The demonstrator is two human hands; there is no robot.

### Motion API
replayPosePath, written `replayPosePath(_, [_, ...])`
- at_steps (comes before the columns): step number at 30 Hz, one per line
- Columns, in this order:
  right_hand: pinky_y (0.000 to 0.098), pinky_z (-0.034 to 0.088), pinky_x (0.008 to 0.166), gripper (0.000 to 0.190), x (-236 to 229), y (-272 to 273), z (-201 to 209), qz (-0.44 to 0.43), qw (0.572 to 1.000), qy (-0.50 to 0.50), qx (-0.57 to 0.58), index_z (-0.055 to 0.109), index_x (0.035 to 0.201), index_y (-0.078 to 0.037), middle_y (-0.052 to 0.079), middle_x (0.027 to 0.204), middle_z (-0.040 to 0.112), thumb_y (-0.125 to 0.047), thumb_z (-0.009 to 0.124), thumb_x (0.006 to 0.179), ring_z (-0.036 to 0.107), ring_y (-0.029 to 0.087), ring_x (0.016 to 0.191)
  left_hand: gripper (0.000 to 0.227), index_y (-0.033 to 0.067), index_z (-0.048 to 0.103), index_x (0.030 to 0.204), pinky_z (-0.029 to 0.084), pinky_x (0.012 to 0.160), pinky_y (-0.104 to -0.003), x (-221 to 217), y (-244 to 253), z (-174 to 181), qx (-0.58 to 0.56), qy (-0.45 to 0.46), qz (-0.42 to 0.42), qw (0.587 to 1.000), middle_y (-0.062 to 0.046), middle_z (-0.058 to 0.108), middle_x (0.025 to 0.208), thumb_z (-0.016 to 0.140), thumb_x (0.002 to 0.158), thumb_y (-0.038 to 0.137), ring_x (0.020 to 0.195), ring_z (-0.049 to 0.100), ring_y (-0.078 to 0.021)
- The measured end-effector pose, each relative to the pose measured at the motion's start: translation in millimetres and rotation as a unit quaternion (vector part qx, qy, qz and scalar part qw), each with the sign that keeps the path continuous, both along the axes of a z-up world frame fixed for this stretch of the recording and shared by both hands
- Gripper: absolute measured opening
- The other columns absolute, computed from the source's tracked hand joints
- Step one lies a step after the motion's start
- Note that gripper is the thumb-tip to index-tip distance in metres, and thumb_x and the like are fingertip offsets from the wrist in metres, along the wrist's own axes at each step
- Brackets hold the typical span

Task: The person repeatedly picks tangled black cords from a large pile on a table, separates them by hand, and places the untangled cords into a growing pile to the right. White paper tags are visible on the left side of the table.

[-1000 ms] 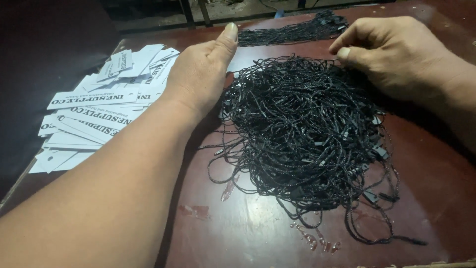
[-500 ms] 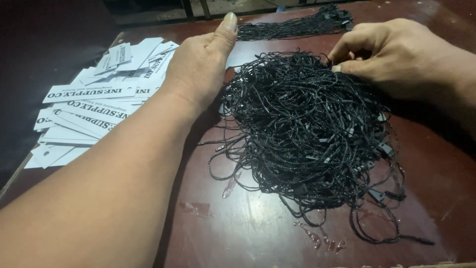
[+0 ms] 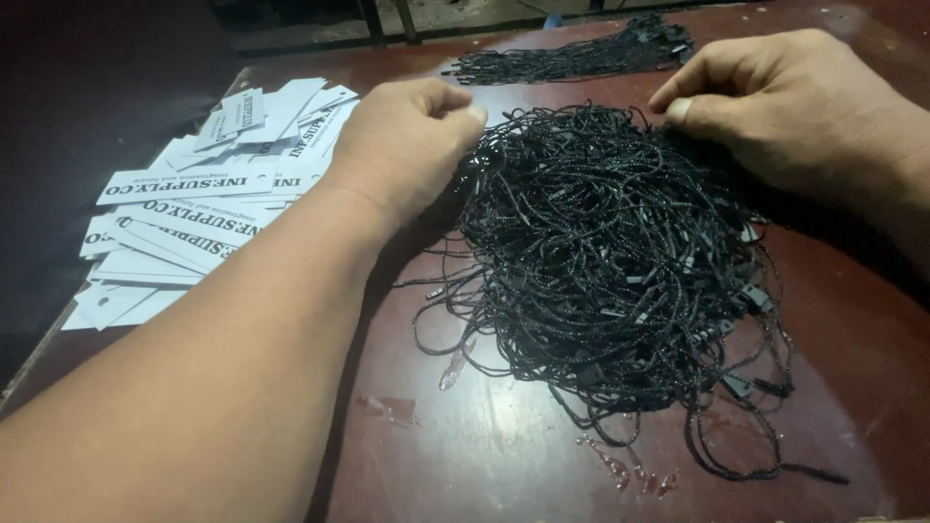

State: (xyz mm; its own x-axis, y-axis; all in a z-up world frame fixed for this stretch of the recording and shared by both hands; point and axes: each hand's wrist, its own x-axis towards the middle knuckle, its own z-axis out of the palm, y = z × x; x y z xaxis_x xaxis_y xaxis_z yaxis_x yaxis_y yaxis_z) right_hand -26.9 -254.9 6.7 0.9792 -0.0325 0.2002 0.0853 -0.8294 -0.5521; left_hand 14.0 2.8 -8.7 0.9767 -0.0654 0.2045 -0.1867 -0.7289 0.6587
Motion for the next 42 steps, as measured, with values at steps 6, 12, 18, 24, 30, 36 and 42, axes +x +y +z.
replayPosePath(6, [0.0238,0.044,0.057,0.008,16,-24,-20,0.009,0.993,-0.093,0.078,0.076,0.11,-0.01,0.006,0.083,0.07,-0.007,0.069,0.106,0.056,0.009,0.069,0.034,0.0268,0.08,0.106,0.052,0.091,-0.029,9,3,-7,0.001,-0.003,0.005,1.0,0.008,0.08,0.106,0.057,0.081,0.033,0.096,0.071,-0.0107])
replayPosePath(12, [0.0247,0.041,0.055,0.007,11,-15,-17,-0.01,0.994,-0.091,0.06,0.078,0.105,-0.011,0.004,0.08,0.069,-0.01,0.071,0.105,0.054,0.008,0.068,0.018,0.0225,0.073,0.079,0.051,0.076,-0.031,7,3,-6,-0.017,-0.014,-0.002,1.0,0.008,0.075,0.082,0.059,0.088,0.03,0.077,0.065,-0.0099])
replayPosePath(18, [0.0243,0.041,0.067,0.014,14,-19,-13,0.038,0.994,-0.098,0.021,0.079,0.111,-0.012,0.003,0.093,0.073,-0.008,0.074,0.099,0.056,0.009,0.08,0.02,0.0264,0.076,0.087,0.053,0.083,-0.032,4,2,-3,0.01,0.003,0.007,1.0,0.01,0.077,0.09,0.057,0.086,0.031,0.086,0.069,-0.0108])
replayPosePath(24, [0.0392,0.041,0.103,0.028,41,-36,-22,0.149,0.965,-0.074,-0.205,0.076,0.118,-0.022,0.004,0.122,0.069,-0.028,0.069,0.092,0.062,0.023,0.115,0.021,0.0263,0.077,0.089,0.052,0.087,-0.033,7,1,-3,0.026,0.001,0.008,1.0,0.008,0.078,0.096,0.057,0.086,0.031,0.091,0.069,-0.0131])
replayPosePath(30, [0.0366,0.048,0.093,0.02,23,-13,-9,0.061,0.981,-0.013,-0.185,0.078,0.111,-0.022,0.001,0.117,0.067,-0.025,0.069,0.093,0.065,0.019,0.103,0.022,0.0258,0.077,0.093,0.051,0.091,-0.036,4,2,-2,0.038,0.009,0.013,0.999,0.006,0.078,0.104,0.057,0.087,0.033,0.099,0.069,-0.0165])
replayPosePath(36, [0.0358,0.047,0.087,0.03,35,-26,-17,0.12,0.964,-0.053,-0.232,0.08,0.114,-0.03,0.001,0.102,0.069,-0.022,0.071,0.086,0.066,0.021,0.097,0.02,0.0257,0.077,0.09,0.052,0.087,-0.034,6,2,-4,0.026,-0.001,0.009,1.0,0.007,0.078,0.097,0.059,0.086,0.031,0.092,0.069,-0.0141])
replayPosePath(42, [0.0399,0.05,0.084,0.015,30,-22,-15,0.103,0.963,-0.056,-0.241,0.075,0.105,-0.017,0.003,0.104,0.071,-0.024,0.072,0.092,0.068,0.024,0.098,0.022,0.0273,0.077,0.09,0.051,0.087,-0.034,9,3,-6,0.034,-0.007,0.008,0.999,0.007,0.078,0.098,0.057,0.084,0.033,0.094,0.069,-0.0153])
